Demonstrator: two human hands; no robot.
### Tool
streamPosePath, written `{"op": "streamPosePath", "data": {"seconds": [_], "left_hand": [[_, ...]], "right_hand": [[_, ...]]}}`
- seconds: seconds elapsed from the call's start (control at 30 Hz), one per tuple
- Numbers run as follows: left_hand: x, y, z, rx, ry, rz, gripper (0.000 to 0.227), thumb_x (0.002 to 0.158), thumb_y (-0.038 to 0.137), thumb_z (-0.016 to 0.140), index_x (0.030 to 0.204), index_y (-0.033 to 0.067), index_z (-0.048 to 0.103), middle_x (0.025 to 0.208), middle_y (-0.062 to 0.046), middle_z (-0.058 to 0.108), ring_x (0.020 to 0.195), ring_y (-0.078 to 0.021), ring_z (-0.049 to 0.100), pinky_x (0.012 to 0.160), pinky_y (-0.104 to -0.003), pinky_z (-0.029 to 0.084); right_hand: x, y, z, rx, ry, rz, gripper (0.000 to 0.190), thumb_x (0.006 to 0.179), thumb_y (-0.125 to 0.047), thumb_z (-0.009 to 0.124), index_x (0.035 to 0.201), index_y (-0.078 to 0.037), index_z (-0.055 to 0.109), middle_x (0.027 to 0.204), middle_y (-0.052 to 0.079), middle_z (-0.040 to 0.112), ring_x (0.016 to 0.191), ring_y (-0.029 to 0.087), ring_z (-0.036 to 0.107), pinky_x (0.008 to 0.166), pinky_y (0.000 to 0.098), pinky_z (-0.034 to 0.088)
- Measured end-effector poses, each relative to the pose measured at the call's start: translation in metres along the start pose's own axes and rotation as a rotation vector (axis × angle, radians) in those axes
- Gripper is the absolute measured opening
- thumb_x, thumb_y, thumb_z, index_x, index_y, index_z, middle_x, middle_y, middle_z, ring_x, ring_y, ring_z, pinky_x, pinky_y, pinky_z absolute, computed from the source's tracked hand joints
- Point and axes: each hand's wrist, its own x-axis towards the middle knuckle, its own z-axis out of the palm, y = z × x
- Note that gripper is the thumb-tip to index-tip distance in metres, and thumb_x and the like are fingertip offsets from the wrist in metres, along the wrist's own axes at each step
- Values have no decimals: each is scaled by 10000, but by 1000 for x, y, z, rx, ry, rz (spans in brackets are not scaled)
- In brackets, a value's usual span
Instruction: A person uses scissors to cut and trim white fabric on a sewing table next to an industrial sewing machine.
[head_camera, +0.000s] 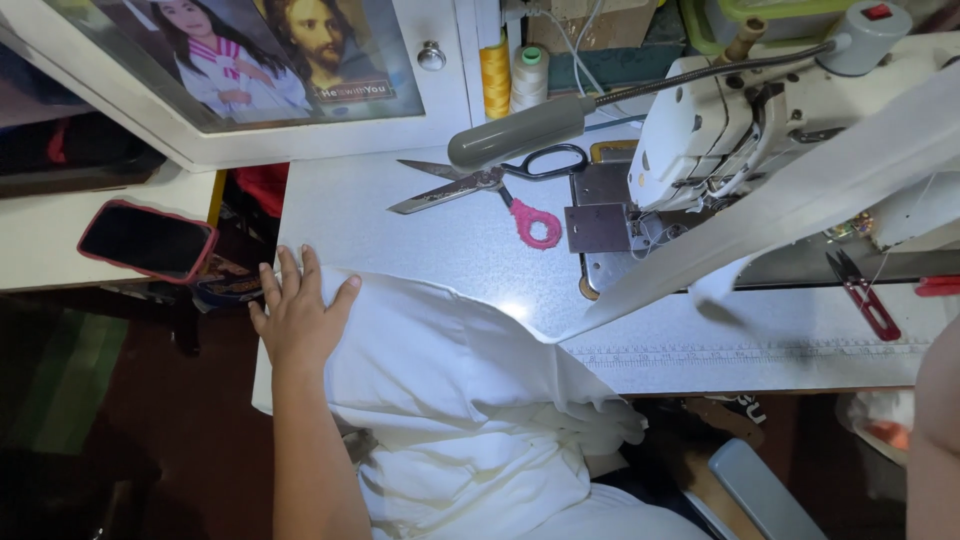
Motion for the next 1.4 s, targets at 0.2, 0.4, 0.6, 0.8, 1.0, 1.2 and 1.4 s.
{"op": "streamPosePath", "data": {"seconds": [0.2, 0.4, 0.6, 0.8, 1.0, 1.2, 1.4], "left_hand": [[6, 2, 1, 34, -39, -44, 879, 930, 710, 279, 1652, 253, 72, 1744, -7, -60, 1595, -283, -88, 1229, -620, 42], [6, 1, 1, 33, -49, -47, 868, 934, 704, 276, 1652, 264, 66, 1743, -4, -77, 1595, -278, -101, 1233, -613, 31], [6, 1, 2, 34, -39, -50, 865, 937, 702, 277, 1653, 263, 68, 1743, -2, -69, 1594, -279, -89, 1233, -607, 36], [6, 3, 1, 45, -48, -55, 863, 942, 698, 276, 1653, 262, 55, 1742, -2, -80, 1594, -276, -100, 1237, -605, 41], [7, -2, 8, 38, -18, -25, 861, 949, 686, 275, 1651, 232, 69, 1739, -42, -58, 1588, -301, -101, 1237, -600, -9], [-4, -3, 8, 20, 24, 32, 886, 994, 714, 348, 1664, 155, 191, 1747, -136, 52, 1600, -363, 0, 1226, -659, 52], [10, -3, 9, -27, 3, 41, 922, 984, 742, 350, 1673, 162, 151, 1745, -142, 21, 1595, -378, -42, 1214, -677, -13]], "right_hand": [[61, 100, 84, 597, -461, 203, 296, 876, -137, 675, 675, 73, 733, 464, 90, 558, 300, 229, 502, 351, 386, 440], [-68, -390, -69, 511, -117, -198, 199, 933, 4, 601, 1089, 59, 712, 971, 167, 786, 847, 227, 782, 790, 286, 653], [-68, -433, -30, -66, -392, 450, 651, 966, -67, 505, 1566, -304, 423, 1516, 84, 506, 499, 172, 418, 464, 283, 414], [-137, -424, 80, 65, 78, -709, 246, 978, -75, 507, 1137, 56, 640, 1088, 192, 700, 1030, 357, 676, 948, 464, 538], [-145, -455, 111, -22, -19, -844, 281, 978, -244, 589, 1216, -125, 679, 1359, 76, 670, 1226, 204, 657, 1072, 532, 411], [-83, -383, 133, -126, -48, -524, 299, 948, -470, 601, 1052, -231, 746, 1229, -6, 720, 1351, 235, 569, 1179, 484, 344], [-64, -395, 133, -343, 3, -514, 189, 946, -350, 610, 1046, -225, 712, 1198, -13, 669, 1364, 204, 544, 1211, 491, 335]]}}
